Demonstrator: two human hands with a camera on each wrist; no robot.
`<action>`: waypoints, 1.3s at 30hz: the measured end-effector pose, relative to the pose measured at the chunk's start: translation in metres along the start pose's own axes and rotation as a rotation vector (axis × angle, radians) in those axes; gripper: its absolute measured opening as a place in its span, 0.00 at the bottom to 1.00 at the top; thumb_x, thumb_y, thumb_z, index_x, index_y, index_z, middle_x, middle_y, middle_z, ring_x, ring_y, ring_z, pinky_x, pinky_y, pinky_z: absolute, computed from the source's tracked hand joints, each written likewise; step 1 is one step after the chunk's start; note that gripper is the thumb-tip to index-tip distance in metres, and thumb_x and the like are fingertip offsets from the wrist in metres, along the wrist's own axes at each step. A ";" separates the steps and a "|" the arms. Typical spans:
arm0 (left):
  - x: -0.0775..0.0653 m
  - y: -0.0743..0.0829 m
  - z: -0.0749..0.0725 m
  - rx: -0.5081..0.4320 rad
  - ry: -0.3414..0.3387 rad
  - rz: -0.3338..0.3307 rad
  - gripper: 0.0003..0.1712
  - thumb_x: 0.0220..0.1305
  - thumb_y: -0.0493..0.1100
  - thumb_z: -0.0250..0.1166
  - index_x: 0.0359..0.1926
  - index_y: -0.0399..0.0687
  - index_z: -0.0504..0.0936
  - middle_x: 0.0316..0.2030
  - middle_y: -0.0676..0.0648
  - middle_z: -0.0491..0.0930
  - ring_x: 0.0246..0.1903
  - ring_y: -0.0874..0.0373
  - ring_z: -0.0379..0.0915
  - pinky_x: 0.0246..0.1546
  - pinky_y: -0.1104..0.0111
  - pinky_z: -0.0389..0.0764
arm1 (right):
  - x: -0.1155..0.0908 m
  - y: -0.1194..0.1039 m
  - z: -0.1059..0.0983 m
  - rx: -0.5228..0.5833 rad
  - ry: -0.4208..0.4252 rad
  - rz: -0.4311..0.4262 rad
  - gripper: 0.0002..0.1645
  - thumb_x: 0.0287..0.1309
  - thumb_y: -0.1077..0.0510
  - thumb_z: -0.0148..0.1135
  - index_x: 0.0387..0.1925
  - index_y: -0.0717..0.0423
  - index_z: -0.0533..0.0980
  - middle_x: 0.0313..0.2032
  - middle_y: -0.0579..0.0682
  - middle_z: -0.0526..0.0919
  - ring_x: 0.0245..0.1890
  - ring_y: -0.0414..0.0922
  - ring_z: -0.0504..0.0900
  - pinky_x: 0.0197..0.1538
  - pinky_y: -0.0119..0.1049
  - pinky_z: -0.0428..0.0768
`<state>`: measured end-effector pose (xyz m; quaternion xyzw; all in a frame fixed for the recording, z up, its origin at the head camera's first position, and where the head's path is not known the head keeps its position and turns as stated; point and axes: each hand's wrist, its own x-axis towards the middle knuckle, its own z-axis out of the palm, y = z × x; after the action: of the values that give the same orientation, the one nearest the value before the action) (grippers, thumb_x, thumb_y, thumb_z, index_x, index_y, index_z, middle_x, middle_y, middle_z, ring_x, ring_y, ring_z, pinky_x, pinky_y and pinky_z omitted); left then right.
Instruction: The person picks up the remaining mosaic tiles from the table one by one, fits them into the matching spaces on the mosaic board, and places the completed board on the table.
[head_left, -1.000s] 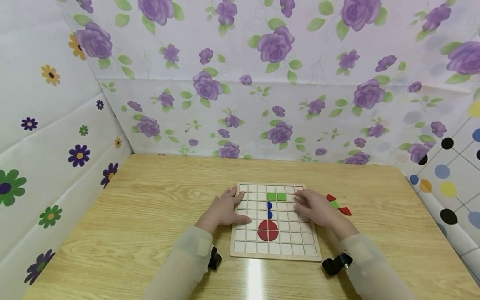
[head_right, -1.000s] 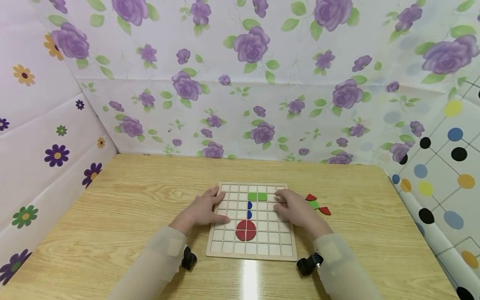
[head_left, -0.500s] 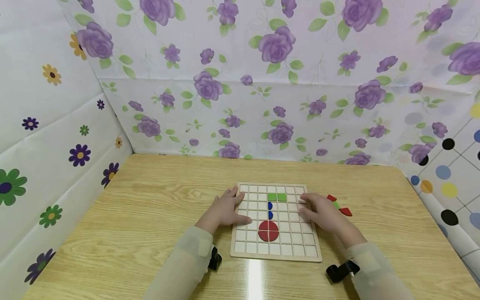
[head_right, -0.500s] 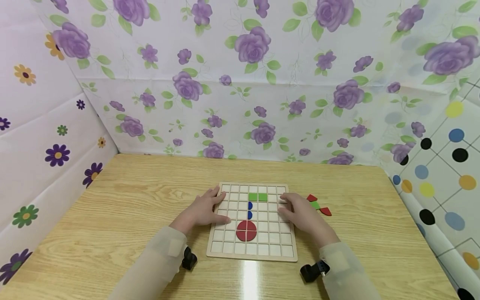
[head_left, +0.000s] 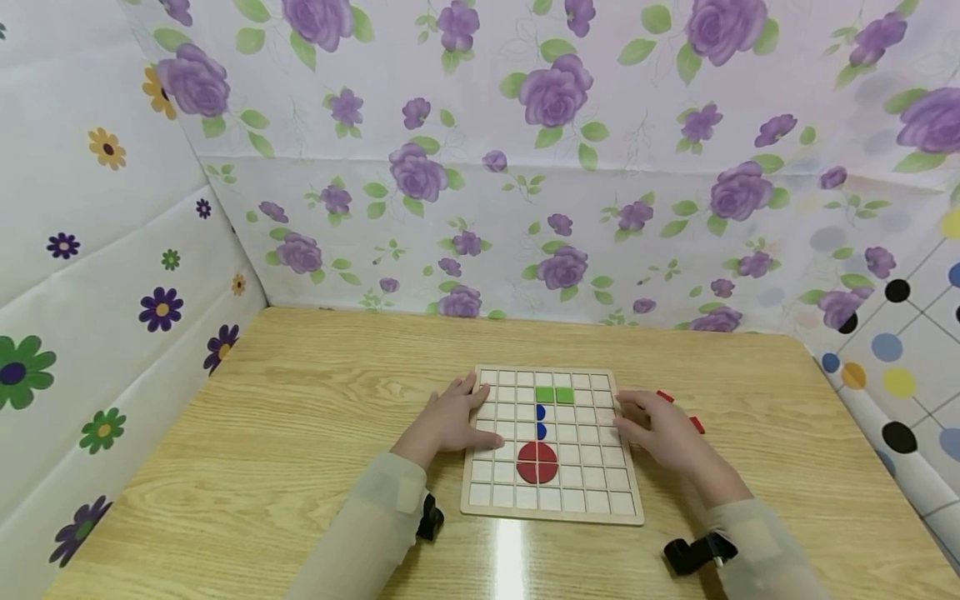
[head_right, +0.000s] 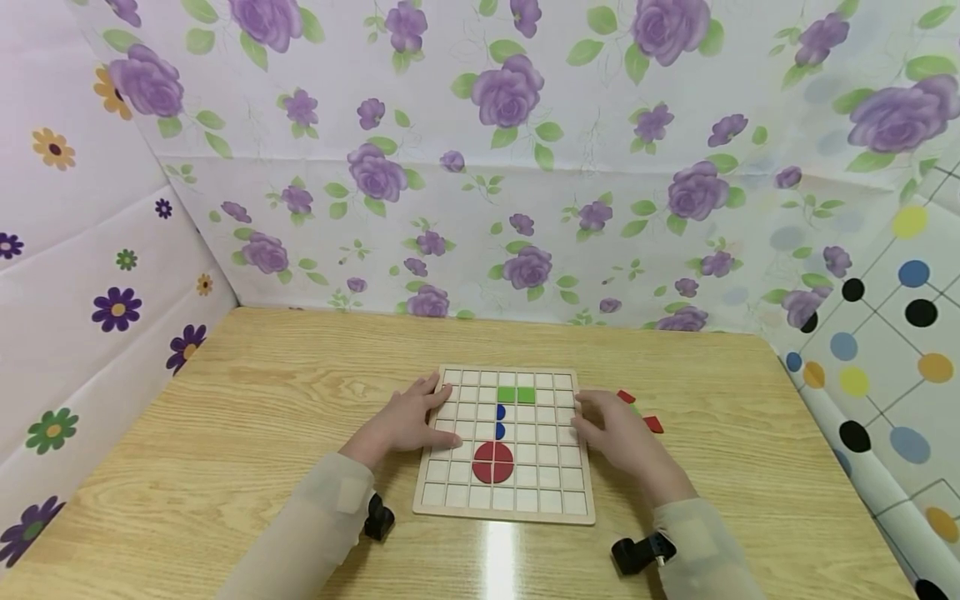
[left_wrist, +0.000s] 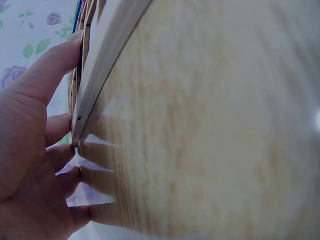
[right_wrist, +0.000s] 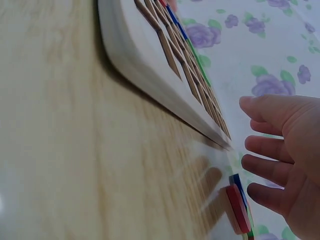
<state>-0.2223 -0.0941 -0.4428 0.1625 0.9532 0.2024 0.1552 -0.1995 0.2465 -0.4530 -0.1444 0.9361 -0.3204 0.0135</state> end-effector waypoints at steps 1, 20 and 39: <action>0.000 0.000 0.000 0.002 0.000 -0.001 0.54 0.51 0.68 0.65 0.73 0.54 0.54 0.75 0.46 0.40 0.74 0.45 0.34 0.69 0.41 0.40 | -0.001 0.001 -0.001 -0.008 0.006 -0.001 0.31 0.63 0.50 0.59 0.63 0.61 0.68 0.59 0.63 0.73 0.58 0.62 0.73 0.55 0.56 0.74; 0.001 -0.001 0.002 0.000 0.003 -0.001 0.54 0.51 0.68 0.65 0.73 0.54 0.54 0.75 0.46 0.41 0.74 0.45 0.34 0.69 0.41 0.40 | -0.014 0.014 -0.019 -0.046 0.075 0.064 0.30 0.64 0.49 0.58 0.61 0.62 0.69 0.59 0.67 0.72 0.53 0.62 0.76 0.46 0.52 0.78; 0.000 0.001 0.000 -0.012 0.004 -0.007 0.54 0.51 0.68 0.66 0.73 0.54 0.55 0.75 0.46 0.40 0.74 0.46 0.33 0.70 0.41 0.39 | -0.020 0.032 -0.027 -0.065 0.086 0.144 0.28 0.65 0.49 0.55 0.61 0.61 0.70 0.56 0.68 0.74 0.55 0.66 0.73 0.50 0.57 0.76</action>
<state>-0.2218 -0.0933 -0.4425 0.1580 0.9528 0.2079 0.1550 -0.1918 0.2929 -0.4522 -0.0631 0.9537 -0.2941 -0.0084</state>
